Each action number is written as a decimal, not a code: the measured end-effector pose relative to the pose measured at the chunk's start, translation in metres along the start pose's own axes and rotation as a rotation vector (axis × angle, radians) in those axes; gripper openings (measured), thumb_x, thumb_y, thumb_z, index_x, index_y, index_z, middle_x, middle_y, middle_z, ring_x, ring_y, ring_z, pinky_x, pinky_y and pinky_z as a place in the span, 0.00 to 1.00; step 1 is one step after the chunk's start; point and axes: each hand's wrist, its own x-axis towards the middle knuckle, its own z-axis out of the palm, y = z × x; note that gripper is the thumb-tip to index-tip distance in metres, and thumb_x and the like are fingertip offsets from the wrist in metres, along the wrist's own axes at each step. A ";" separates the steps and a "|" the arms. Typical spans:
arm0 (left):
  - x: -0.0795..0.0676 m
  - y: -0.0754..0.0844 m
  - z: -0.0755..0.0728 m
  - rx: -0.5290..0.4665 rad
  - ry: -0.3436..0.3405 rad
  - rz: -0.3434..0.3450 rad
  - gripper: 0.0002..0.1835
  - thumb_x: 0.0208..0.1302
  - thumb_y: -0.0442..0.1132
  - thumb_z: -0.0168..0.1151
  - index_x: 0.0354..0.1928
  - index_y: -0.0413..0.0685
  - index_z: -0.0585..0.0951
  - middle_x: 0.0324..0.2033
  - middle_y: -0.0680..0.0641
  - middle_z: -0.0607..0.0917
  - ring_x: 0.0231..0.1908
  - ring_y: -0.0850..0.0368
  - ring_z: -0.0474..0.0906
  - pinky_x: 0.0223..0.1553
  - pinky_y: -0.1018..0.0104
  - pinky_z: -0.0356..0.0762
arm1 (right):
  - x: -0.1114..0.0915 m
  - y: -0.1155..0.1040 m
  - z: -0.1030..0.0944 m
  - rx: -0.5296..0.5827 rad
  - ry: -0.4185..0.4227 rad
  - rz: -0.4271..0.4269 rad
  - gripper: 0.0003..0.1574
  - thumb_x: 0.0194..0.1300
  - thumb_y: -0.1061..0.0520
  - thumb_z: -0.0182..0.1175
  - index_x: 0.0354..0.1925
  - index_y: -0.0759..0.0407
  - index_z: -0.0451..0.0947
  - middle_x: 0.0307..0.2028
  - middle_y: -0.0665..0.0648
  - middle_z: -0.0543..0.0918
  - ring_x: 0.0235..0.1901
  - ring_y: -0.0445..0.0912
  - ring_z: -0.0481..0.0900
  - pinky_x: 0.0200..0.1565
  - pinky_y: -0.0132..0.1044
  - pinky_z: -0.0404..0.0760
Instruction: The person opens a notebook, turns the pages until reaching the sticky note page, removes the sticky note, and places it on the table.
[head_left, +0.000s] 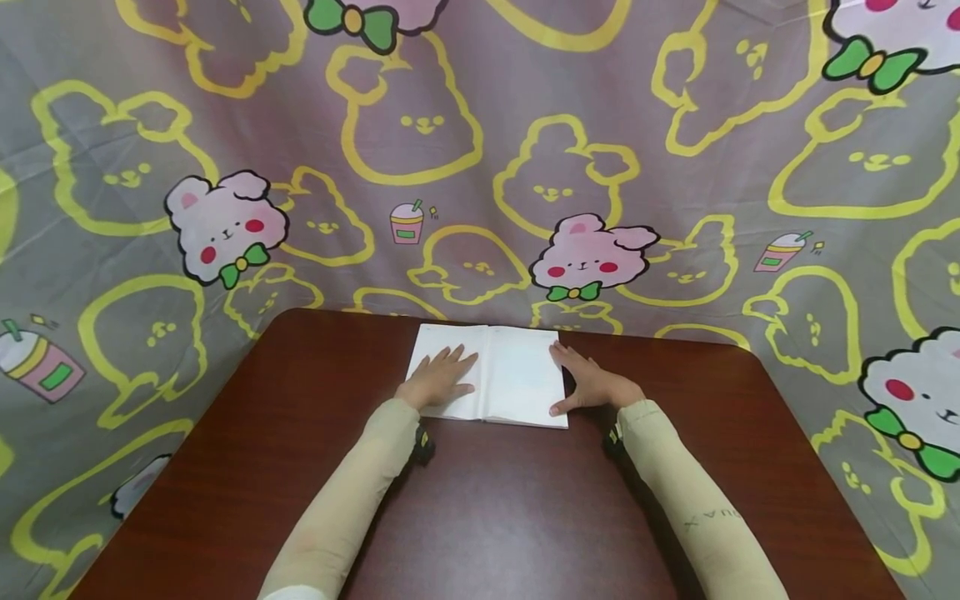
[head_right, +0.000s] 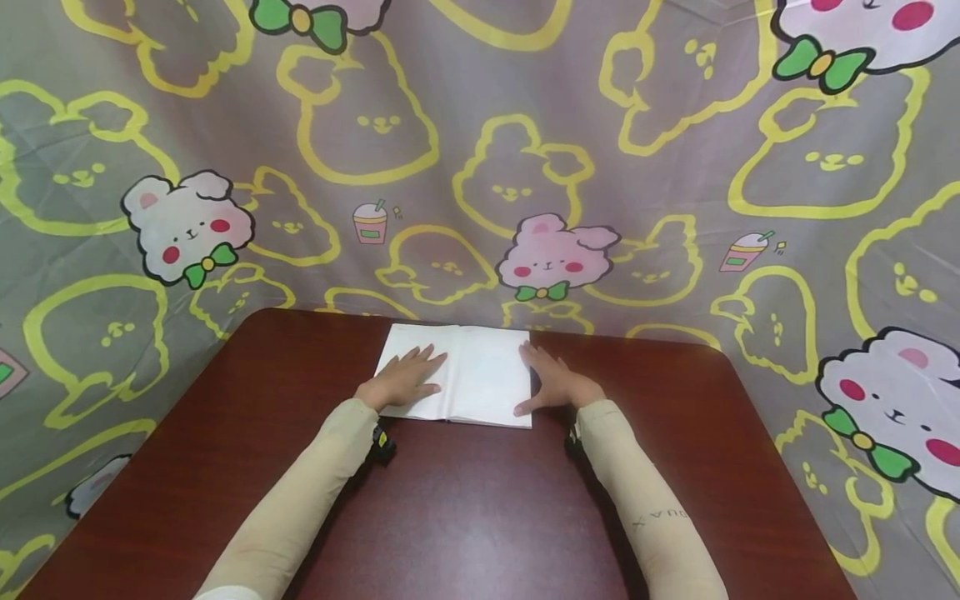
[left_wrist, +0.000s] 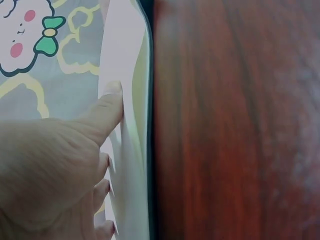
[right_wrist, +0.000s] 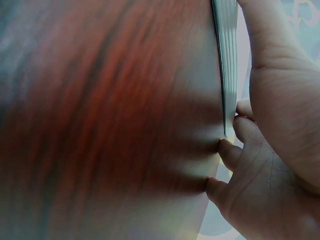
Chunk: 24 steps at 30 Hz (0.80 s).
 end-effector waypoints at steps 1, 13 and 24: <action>-0.001 0.000 0.000 0.002 -0.005 -0.006 0.36 0.79 0.55 0.47 0.82 0.55 0.53 0.81 0.41 0.49 0.80 0.38 0.43 0.76 0.35 0.42 | 0.000 0.000 0.000 0.000 -0.001 0.002 0.82 0.49 0.35 0.79 0.80 0.67 0.39 0.80 0.69 0.41 0.79 0.66 0.36 0.72 0.74 0.38; -0.002 0.001 0.000 -0.001 0.021 -0.012 0.36 0.79 0.57 0.48 0.81 0.56 0.55 0.80 0.41 0.50 0.79 0.38 0.45 0.76 0.34 0.44 | 0.001 0.003 -0.001 -0.010 -0.012 0.014 0.83 0.49 0.34 0.78 0.81 0.65 0.38 0.81 0.67 0.40 0.80 0.64 0.36 0.73 0.72 0.38; -0.003 0.008 0.007 0.044 0.145 0.097 0.30 0.79 0.48 0.50 0.75 0.42 0.66 0.76 0.37 0.63 0.75 0.34 0.57 0.75 0.41 0.57 | 0.002 0.002 -0.001 -0.002 -0.021 0.027 0.83 0.49 0.33 0.78 0.81 0.63 0.37 0.81 0.66 0.39 0.80 0.64 0.34 0.73 0.72 0.37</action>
